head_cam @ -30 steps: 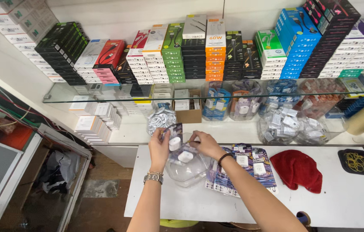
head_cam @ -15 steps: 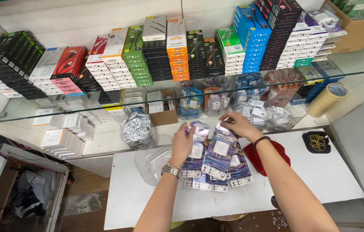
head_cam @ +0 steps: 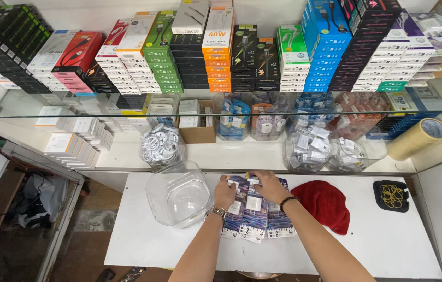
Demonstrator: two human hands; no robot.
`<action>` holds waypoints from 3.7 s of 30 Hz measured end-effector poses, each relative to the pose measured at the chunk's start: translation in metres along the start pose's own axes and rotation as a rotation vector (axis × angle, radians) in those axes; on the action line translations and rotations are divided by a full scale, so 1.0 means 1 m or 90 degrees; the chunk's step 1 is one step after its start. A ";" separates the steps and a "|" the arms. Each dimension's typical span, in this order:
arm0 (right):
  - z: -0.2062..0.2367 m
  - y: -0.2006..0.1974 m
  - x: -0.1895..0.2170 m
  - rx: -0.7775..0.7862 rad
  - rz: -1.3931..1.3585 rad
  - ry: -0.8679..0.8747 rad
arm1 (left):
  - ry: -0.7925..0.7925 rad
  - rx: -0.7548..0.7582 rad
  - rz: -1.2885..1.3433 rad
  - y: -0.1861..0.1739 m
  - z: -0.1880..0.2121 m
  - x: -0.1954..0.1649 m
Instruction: The person wipes packaged phone accessories, including charging cables and adapters, with a red cloth one at a time and places the cleaned packages into clear plastic containers on the counter. They occasionally rearrange the packages and reposition the containers while working through the items.
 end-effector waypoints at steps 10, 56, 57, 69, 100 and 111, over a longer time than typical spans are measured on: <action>0.043 -0.018 0.005 -0.078 -0.050 0.096 | -0.013 -0.130 0.081 -0.024 0.020 0.000; -0.014 -0.044 0.299 -0.115 0.204 -0.071 | -0.200 0.163 0.458 -0.179 0.055 0.144; -0.021 -0.040 0.292 -0.110 0.241 -0.031 | -0.175 0.176 0.463 -0.174 0.050 0.142; -0.015 -0.041 0.299 -0.245 0.071 -0.114 | -0.191 0.278 0.893 -0.206 0.113 0.102; -0.053 -0.031 0.310 -0.402 0.160 -0.071 | 0.001 0.304 0.930 -0.227 0.121 0.027; -0.078 0.003 0.280 -0.253 -0.070 -0.002 | 0.165 0.265 0.823 -0.223 0.107 0.021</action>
Point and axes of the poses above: each hand's wrist, its own z-axis away from the middle knuckle, its own y-axis out of the palm, x = y × z, the point moved 10 cm from there along -z, towards the middle knuckle, and after that the axes turned 15 degrees about x, right-handed, at the moved point
